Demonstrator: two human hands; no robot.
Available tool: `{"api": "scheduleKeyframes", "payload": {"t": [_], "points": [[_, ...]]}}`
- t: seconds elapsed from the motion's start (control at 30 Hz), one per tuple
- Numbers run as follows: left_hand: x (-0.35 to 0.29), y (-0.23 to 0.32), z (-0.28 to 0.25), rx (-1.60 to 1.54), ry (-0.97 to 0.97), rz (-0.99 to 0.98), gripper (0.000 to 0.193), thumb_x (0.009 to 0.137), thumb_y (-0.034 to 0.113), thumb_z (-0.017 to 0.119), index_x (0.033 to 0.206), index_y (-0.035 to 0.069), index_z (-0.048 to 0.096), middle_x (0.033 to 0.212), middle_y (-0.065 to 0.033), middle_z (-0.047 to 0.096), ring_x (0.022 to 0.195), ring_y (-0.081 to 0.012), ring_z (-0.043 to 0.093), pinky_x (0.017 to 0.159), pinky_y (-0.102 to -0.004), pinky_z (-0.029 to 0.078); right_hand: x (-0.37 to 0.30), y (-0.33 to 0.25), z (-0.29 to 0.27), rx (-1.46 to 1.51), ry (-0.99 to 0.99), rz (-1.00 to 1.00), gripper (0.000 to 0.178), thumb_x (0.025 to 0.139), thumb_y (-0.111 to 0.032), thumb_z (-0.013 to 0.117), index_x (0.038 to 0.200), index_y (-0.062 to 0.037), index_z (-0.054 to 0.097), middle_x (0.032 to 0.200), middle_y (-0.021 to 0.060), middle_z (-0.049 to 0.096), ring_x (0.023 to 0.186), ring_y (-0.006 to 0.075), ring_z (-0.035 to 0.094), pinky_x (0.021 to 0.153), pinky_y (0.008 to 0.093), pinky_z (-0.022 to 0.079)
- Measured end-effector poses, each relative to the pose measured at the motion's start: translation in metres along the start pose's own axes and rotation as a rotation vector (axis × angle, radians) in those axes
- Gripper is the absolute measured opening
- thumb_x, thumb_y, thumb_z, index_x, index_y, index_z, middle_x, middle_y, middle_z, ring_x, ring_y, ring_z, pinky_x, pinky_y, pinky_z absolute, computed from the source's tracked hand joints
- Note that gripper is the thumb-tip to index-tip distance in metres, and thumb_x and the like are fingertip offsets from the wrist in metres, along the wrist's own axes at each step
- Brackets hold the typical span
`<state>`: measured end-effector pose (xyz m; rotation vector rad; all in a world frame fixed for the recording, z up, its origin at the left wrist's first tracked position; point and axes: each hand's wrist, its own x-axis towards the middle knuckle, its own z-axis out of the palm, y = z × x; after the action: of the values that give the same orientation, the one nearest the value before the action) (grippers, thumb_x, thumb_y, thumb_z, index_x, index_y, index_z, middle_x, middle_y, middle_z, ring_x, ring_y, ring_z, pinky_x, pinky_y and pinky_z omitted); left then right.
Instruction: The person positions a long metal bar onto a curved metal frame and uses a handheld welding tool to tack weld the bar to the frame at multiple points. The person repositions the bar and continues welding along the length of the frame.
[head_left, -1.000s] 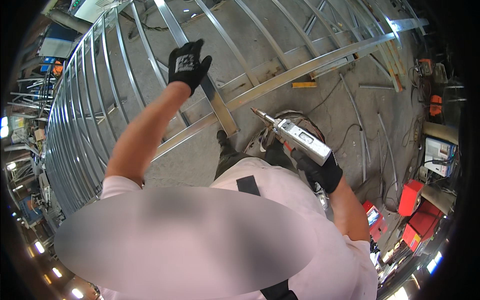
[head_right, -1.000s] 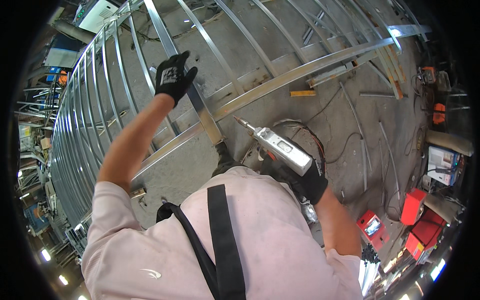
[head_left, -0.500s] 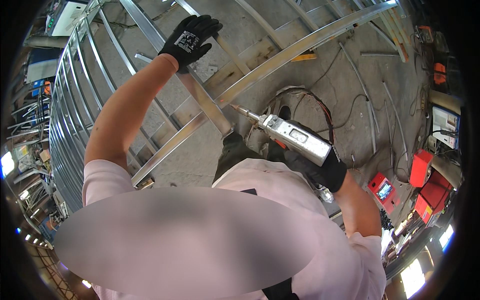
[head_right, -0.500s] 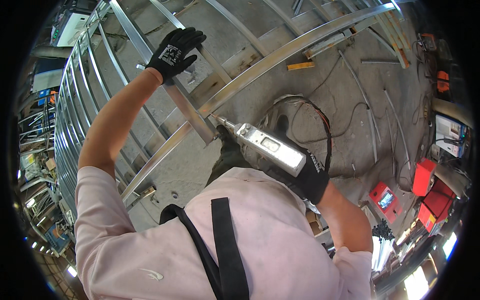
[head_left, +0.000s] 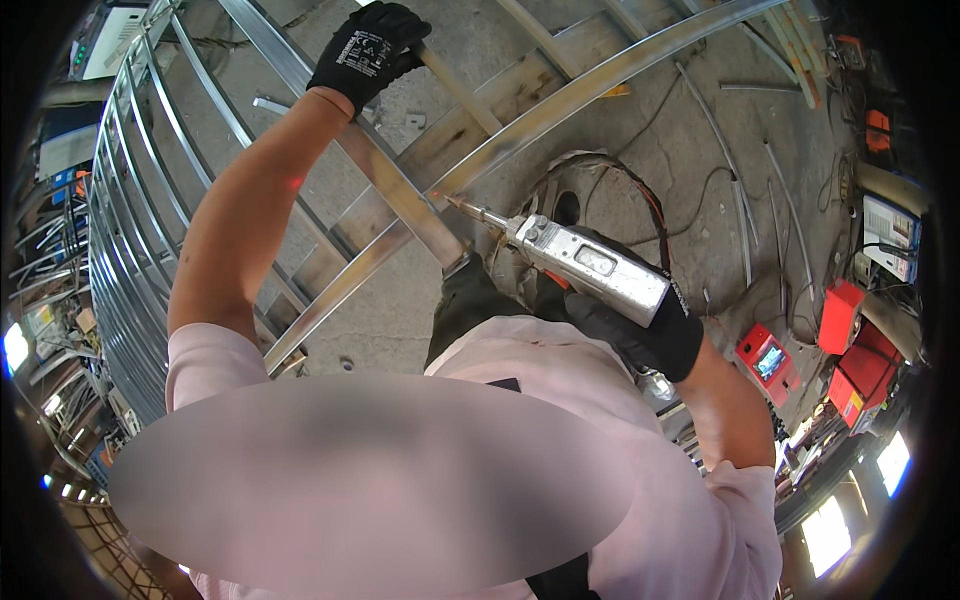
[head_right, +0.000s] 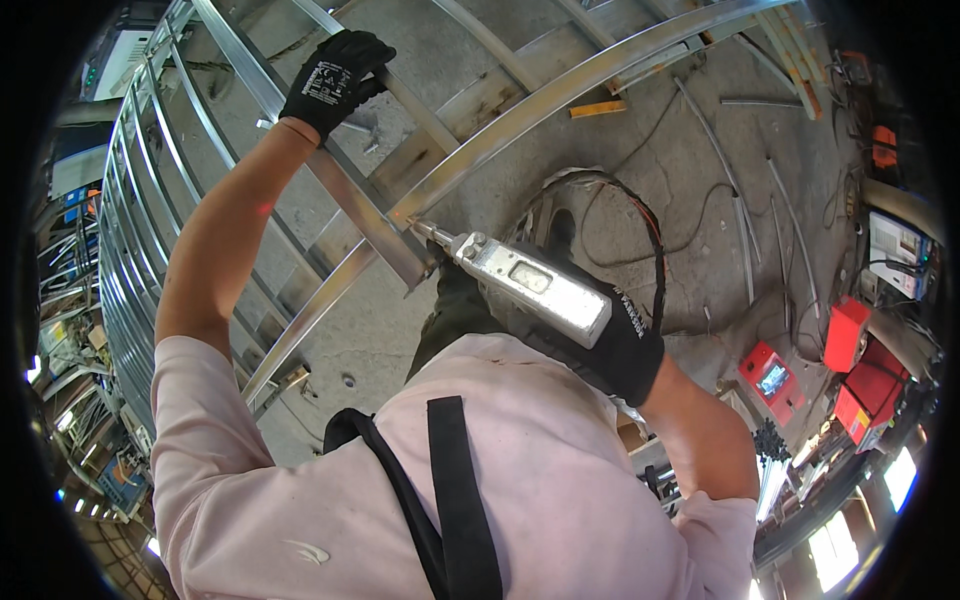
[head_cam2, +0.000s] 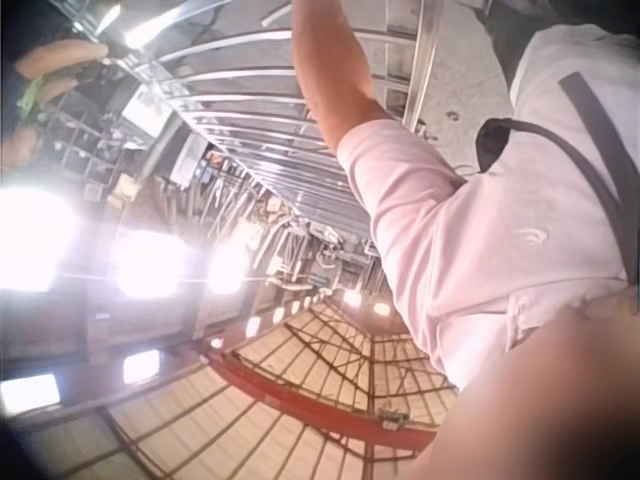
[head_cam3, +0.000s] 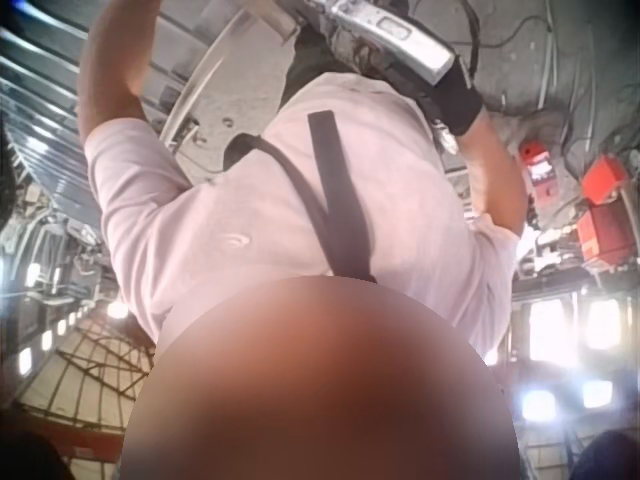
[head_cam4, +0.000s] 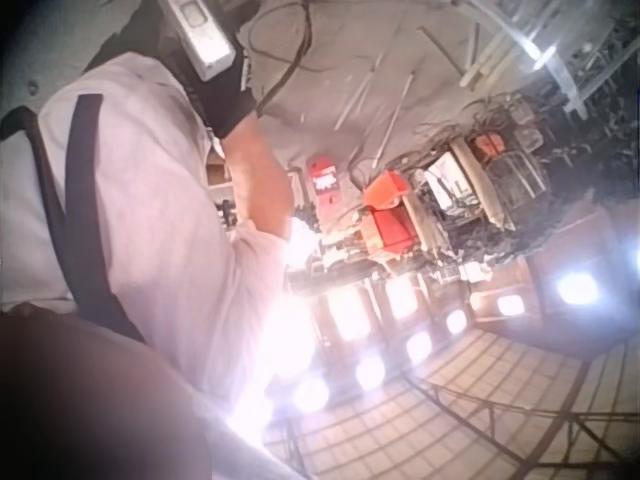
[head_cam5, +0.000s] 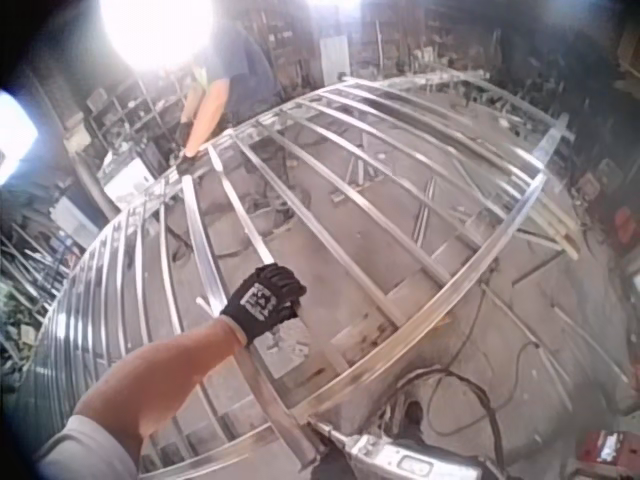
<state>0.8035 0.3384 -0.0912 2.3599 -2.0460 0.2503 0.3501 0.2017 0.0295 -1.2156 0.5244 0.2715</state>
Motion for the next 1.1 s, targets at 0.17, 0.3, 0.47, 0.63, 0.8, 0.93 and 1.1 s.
{"api": "scheduleKeyframes", "payload": {"t": [0.17, 0.3, 0.47, 0.63, 0.8, 0.93, 1.1], "points": [[0.0, 0.0, 0.004, 0.001, 0.014, 0.01, 0.047, 0.091, 0.03, 0.077, 0.136, 0.018, 0.068, 0.139, -0.0075, 0.066, 0.136, -0.0305, 0.057, 0.118, -0.0439, 0.045, 0.003, -0.003, 0.005, -0.065, 0.004, -0.061, 0.058, 0.095, -0.001, 0.077, 0.149, -0.0015, 0.055, 0.138, 0.011, 0.069, 0.12, 0.0155, 0.066, 0.106, 0.0321, 0.054], [0.002, -0.002, 0.007, 0.018, 0.013, 0.027, 0.047, 0.092, 0.031, 0.076, 0.137, 0.019, 0.068, 0.14, -0.0071, 0.066, 0.136, -0.0301, 0.057, 0.118, -0.0434, 0.045, 0.006, -0.004, 0.004, -0.078, -0.029, -0.061, 0.055, 0.098, 0.0, 0.072, 0.15, -0.0017, 0.054, 0.138, 0.0112, 0.068, 0.121, 0.0155, 0.067, 0.106, 0.0318, 0.055], [0.0, -0.001, 0.006, -0.005, 0.052, 0.036, 0.046, 0.092, 0.03, 0.075, 0.136, 0.019, 0.068, 0.139, -0.0068, 0.066, 0.135, -0.0295, 0.058, 0.117, -0.0432, 0.045, 0.004, -0.005, 0.003, -0.037, -0.061, -0.041, 0.047, 0.105, -0.005, 0.062, 0.151, -0.0017, 0.053, 0.14, 0.0121, 0.067, 0.122, 0.0158, 0.067, 0.106, 0.0312, 0.055], [0.001, 0.0, 0.003, -0.029, 0.048, 0.021, 0.047, 0.09, 0.03, 0.077, 0.135, 0.019, 0.069, 0.137, -0.0065, 0.067, 0.134, -0.0291, 0.058, 0.116, -0.0429, 0.046, 0.003, -0.009, 0.004, 0.103, -0.062, 0.027, 0.045, 0.109, -0.01, 0.058, 0.152, -0.0018, 0.052, 0.14, 0.0135, 0.067, 0.124, 0.0185, 0.068, 0.106, 0.0321, 0.056], [0.004, 0.002, -0.001, 0.048, 0.002, 0.042, 0.047, 0.091, 0.028, 0.077, 0.135, 0.019, 0.068, 0.137, -0.0062, 0.067, 0.134, -0.0281, 0.059, 0.115, -0.0418, 0.047, 0.005, -0.013, 0.002, -0.021, -0.081, -0.043, 0.044, 0.11, -0.011, 0.056, 0.153, -0.0014, 0.051, 0.14, 0.0147, 0.067, 0.124, 0.0212, 0.068, 0.106, 0.033, 0.056], [0.005, -0.002, -0.001, 0.107, 0.034, 0.089, 0.046, 0.092, 0.027, 0.076, 0.136, 0.018, 0.067, 0.137, -0.0064, 0.067, 0.134, -0.0275, 0.059, 0.116, -0.0413, 0.047, 0.003, -0.016, 0.003, 0.073, -0.067, -0.01, 0.046, 0.108, -0.009, 0.059, 0.153, -0.0012, 0.051, 0.139, 0.0143, 0.068, 0.123, 0.0196, 0.068, 0.106, 0.0318, 0.056], [0.005, -0.008, 0.006, 0.095, 0.005, 0.083, 0.045, 0.093, 0.027, 0.075, 0.136, 0.018, 0.067, 0.137, -0.007, 0.067, 0.133, -0.0286, 0.059, 0.117, -0.0419, 0.047, 0.005, -0.018, 0.002, -0.029, -0.084, -0.041, 0.047, 0.107, -0.007, 0.06, 0.153, -0.0006, 0.051, 0.139, 0.0143, 0.068, 0.123, 0.0184, 0.068, 0.106, 0.0308, 0.056]]}}
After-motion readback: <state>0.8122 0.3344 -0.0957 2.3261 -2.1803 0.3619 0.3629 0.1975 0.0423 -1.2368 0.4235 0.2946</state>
